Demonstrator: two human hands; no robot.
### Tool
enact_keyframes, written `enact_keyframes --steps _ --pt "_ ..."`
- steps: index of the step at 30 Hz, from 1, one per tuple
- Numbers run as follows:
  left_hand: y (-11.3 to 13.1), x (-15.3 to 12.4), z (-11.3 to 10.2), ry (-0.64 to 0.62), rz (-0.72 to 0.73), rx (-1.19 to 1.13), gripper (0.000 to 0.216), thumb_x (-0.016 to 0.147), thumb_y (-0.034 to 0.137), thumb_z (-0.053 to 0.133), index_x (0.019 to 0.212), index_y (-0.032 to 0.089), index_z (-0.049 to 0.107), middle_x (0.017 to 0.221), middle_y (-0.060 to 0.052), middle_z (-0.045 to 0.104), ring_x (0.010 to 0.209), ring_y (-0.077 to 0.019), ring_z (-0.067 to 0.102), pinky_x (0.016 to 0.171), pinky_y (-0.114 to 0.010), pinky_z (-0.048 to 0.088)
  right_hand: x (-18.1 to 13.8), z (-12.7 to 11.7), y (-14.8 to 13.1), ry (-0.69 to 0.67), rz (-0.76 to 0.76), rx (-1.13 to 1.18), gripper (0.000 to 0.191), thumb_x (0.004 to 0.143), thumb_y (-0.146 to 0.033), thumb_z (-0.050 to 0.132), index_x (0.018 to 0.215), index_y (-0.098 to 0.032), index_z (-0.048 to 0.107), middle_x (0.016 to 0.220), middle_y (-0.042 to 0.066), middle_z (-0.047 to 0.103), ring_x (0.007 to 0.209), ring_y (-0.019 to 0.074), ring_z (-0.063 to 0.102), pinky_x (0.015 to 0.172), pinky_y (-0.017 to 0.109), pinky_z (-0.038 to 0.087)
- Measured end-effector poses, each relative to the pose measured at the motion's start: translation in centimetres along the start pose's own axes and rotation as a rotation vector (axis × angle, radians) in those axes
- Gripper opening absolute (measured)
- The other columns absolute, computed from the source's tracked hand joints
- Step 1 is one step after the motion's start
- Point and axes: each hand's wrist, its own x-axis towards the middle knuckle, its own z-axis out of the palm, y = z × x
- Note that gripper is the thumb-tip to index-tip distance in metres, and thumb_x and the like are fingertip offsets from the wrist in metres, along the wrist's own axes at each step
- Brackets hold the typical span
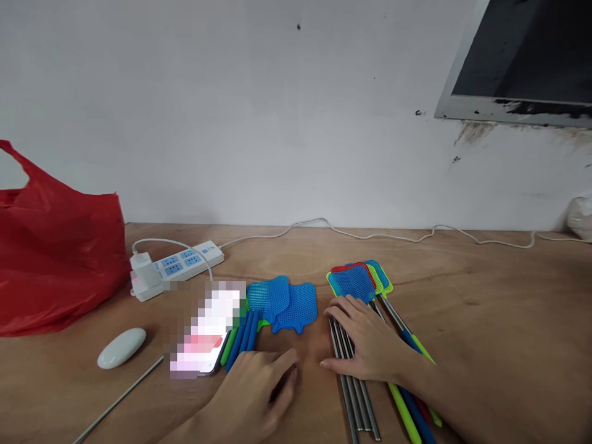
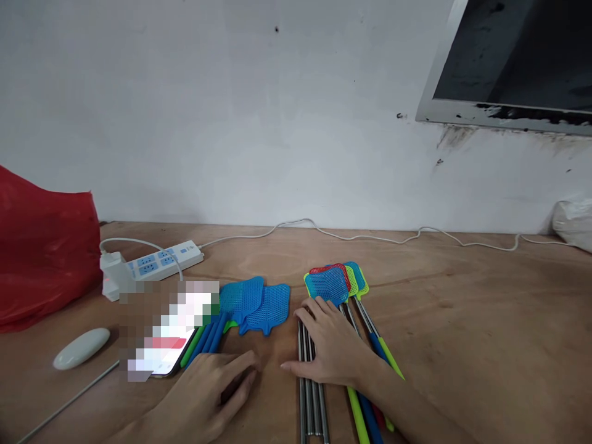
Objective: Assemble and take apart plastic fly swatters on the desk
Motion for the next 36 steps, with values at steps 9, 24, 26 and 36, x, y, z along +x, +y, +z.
enact_keyframes --steps 9,24,26,36 --pt "0.2 0.1 -0.3 -0.004 -0.002 0.018 0.019 0.094 0.019 0.040 0.076 0.023 0.043 0.064 0.002 0.062 0.056 -0.0183 0.059 0.050 -0.030 0.019 0.7 0.6 0.4 0.003 -0.065 -0.033 0.029 0.085 -0.036 0.069 0.104 -0.018 0.056 0.103 0.011 0.061 0.099 0.0302 0.056 0.086 0.045 0.050" --pt "0.0 0.1 -0.1 0.005 0.007 -0.003 0.019 0.096 0.020 0.039 0.078 0.023 0.046 0.066 0.002 0.062 0.055 -0.0171 0.057 0.051 -0.029 0.022 0.6 1.3 0.2 0.040 -0.030 -0.086 0.030 0.091 -0.028 0.062 0.117 -0.012 0.060 0.107 0.014 0.064 0.107 0.0314 0.057 0.094 0.048 0.049" --pt "0.0 0.1 -0.2 0.002 0.012 -0.010 0.020 0.096 0.020 0.039 0.078 0.023 0.046 0.067 0.002 0.062 0.054 -0.0167 0.057 0.050 -0.029 0.023 0.7 1.4 0.2 0.063 -0.035 -0.089 0.029 0.091 -0.030 0.062 0.116 -0.014 0.060 0.107 0.013 0.064 0.106 0.0309 0.057 0.092 0.047 0.050" --pt "0.2 0.0 -0.5 -0.007 0.013 -0.035 0.018 0.093 0.019 0.040 0.077 0.023 0.047 0.069 0.000 0.065 0.056 -0.0179 0.059 0.050 -0.028 0.026 0.2 -2.2 3.1 0.108 0.385 -0.259 0.008 0.080 -0.023 0.060 0.073 -0.022 0.057 0.068 0.002 0.064 0.063 0.0203 0.058 0.054 0.030 0.027"
